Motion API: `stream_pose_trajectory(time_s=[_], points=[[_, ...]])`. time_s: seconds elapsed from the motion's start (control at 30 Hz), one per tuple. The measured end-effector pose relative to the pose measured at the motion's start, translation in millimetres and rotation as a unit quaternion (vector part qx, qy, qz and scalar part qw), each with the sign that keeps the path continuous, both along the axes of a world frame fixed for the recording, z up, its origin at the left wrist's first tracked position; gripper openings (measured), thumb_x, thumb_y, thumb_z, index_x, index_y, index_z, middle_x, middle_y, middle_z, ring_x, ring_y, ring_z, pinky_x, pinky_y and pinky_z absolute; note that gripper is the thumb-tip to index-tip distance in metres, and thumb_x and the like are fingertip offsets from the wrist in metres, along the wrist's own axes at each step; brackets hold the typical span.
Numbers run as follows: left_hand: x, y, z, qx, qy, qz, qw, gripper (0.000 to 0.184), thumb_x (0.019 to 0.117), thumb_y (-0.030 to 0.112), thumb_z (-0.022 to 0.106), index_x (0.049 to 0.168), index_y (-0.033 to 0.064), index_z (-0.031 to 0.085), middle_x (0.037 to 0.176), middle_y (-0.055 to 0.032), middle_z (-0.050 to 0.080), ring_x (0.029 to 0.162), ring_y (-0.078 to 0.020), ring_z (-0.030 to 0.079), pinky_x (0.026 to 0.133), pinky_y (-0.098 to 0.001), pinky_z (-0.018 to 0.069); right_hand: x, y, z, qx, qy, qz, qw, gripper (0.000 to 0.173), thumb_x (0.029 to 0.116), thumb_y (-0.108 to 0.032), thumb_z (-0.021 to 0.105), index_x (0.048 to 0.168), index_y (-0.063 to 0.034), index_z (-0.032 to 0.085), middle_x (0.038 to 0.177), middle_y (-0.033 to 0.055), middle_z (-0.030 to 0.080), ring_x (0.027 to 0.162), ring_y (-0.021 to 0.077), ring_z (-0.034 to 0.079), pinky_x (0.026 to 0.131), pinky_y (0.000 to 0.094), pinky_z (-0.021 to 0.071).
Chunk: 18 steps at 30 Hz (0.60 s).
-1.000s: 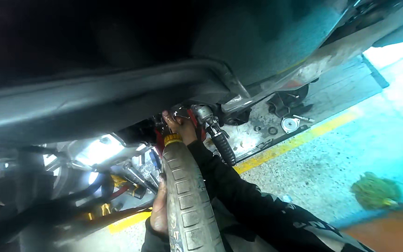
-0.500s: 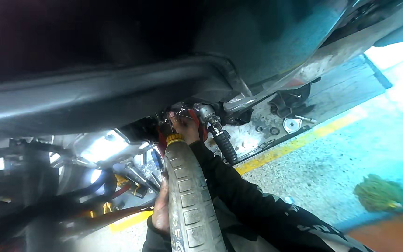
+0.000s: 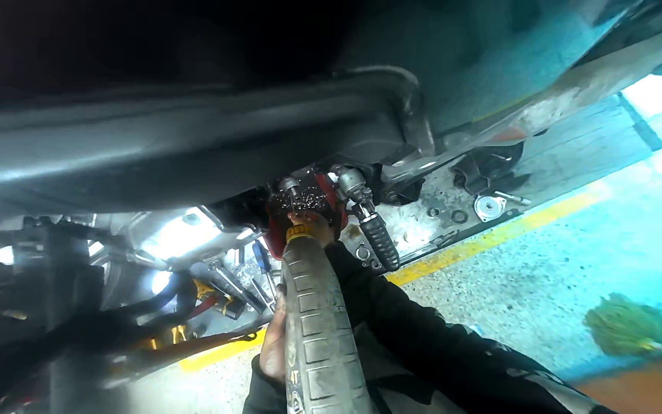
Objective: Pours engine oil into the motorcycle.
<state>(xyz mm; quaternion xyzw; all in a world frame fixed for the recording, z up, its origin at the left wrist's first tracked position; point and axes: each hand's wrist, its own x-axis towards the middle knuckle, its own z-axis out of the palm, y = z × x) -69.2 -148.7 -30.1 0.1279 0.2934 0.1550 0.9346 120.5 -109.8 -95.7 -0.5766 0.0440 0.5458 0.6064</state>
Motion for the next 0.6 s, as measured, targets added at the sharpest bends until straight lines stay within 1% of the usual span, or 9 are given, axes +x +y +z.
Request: stream_pose_trajectory(time_s=[0.03, 0.07, 0.17, 0.23, 0.3, 0.37, 0.43, 0.53, 0.6], points=[[-1, -1, 2, 0.002, 0.007, 0.009, 1.000, 0.040, 0.1000, 0.047, 0.060, 0.124, 0.0154, 0.070, 0.115, -0.0084, 0.075, 0.110, -0.0175, 0.072, 0.096, -0.0389, 0.0588, -1, 2, 2, -0.002, -0.001, -0.003, 1.000, 0.022, 0.1046, -0.011, 0.055, 0.121, 0.0024, 0.061, 0.091, 0.0051, 0.061, 0.067, 0.0044, 0.053, 0.062, 0.0221, 0.0475], [4, -3, 14, 0.024, 0.030, 0.021, 0.999, 0.038, 0.1011, 0.046, 0.058, 0.122, 0.0169, 0.070, 0.114, -0.0066, 0.076, 0.108, -0.0156, 0.072, 0.095, -0.0371, 0.0595, -2, 2, 3, 0.001, 0.009, 0.002, 1.000, 0.022, 0.1056, -0.008, 0.051, 0.123, 0.0026, 0.059, 0.087, 0.0041, 0.058, 0.059, 0.0040, 0.050, 0.055, 0.0204, 0.0462], [21, -12, 51, 0.082, 0.061, 0.051, 0.994, 0.035, 0.1024, 0.046, 0.054, 0.114, 0.0198, 0.075, 0.109, -0.0015, 0.078, 0.104, -0.0094, 0.073, 0.092, -0.0304, 0.0606, -4, 3, -5, 0.034, 0.035, 0.033, 0.998, 0.026, 0.1048, -0.001, 0.048, 0.128, 0.0055, 0.058, 0.102, 0.0119, 0.064, 0.072, 0.0091, 0.059, 0.065, 0.0253, 0.0522], [23, -18, 57, 0.104, 0.072, 0.063, 0.990, 0.036, 0.1009, 0.046, 0.057, 0.115, 0.0184, 0.075, 0.108, -0.0024, 0.078, 0.103, -0.0100, 0.074, 0.092, -0.0307, 0.0608, -7, 2, -8, 0.057, 0.028, 0.043, 0.997, 0.023, 0.1050, -0.004, 0.052, 0.124, 0.0073, 0.059, 0.097, 0.0098, 0.066, 0.073, 0.0065, 0.063, 0.068, 0.0231, 0.0550], [25, -24, 58, 0.144, 0.110, 0.064, 0.981, 0.037, 0.0981, 0.048, 0.062, 0.117, 0.0178, 0.072, 0.108, -0.0028, 0.077, 0.102, -0.0104, 0.074, 0.091, -0.0317, 0.0613, -9, 2, -14, 0.059, 0.011, 0.059, 0.996, 0.024, 0.1065, -0.013, 0.053, 0.117, 0.0052, 0.064, 0.091, 0.0062, 0.067, 0.072, 0.0044, 0.059, 0.066, 0.0221, 0.0515], [29, -28, 63, 0.158, 0.130, 0.074, 0.976, 0.040, 0.0950, 0.049, 0.066, 0.117, 0.0160, 0.070, 0.106, -0.0033, 0.077, 0.100, -0.0107, 0.074, 0.089, -0.0316, 0.0618, -9, 1, -14, 0.042, 0.006, 0.082, 0.996, 0.027, 0.1085, -0.018, 0.050, 0.114, 0.0011, 0.068, 0.087, 0.0044, 0.067, 0.064, 0.0050, 0.054, 0.057, 0.0230, 0.0456], [34, -28, 74, 0.166, 0.140, 0.080, 0.973, 0.040, 0.0923, 0.050, 0.068, 0.115, 0.0166, 0.071, 0.103, -0.0021, 0.078, 0.098, -0.0094, 0.074, 0.088, -0.0302, 0.0620, -9, 0, -15, 0.034, 0.000, 0.091, 0.995, 0.024, 0.1082, -0.020, 0.051, 0.112, -0.0022, 0.067, 0.077, 0.0006, 0.064, 0.055, 0.0032, 0.053, 0.049, 0.0202, 0.0457], [36, -27, 82, 0.160, 0.129, 0.069, 0.976, 0.041, 0.0888, 0.050, 0.072, 0.111, 0.0165, 0.073, 0.100, -0.0026, 0.078, 0.094, -0.0093, 0.075, 0.086, -0.0299, 0.0625, -9, -7, -18, 0.043, -0.036, 0.080, 0.995, 0.021, 0.1046, -0.018, 0.059, 0.110, 0.0008, 0.067, 0.078, 0.0024, 0.062, 0.058, 0.0051, 0.051, 0.055, 0.0229, 0.0471], [38, -29, 83, 0.167, 0.136, 0.075, 0.974, 0.042, 0.0881, 0.050, 0.073, 0.111, 0.0143, 0.073, 0.099, -0.0035, 0.078, 0.094, -0.0103, 0.075, 0.085, -0.0301, 0.0626, -10, -20, -13, 0.152, -0.124, 0.037, 0.980, 0.021, 0.1025, -0.011, 0.061, 0.108, 0.0094, 0.066, 0.081, 0.0077, 0.064, 0.061, 0.0070, 0.054, 0.057, 0.0213, 0.0467]])
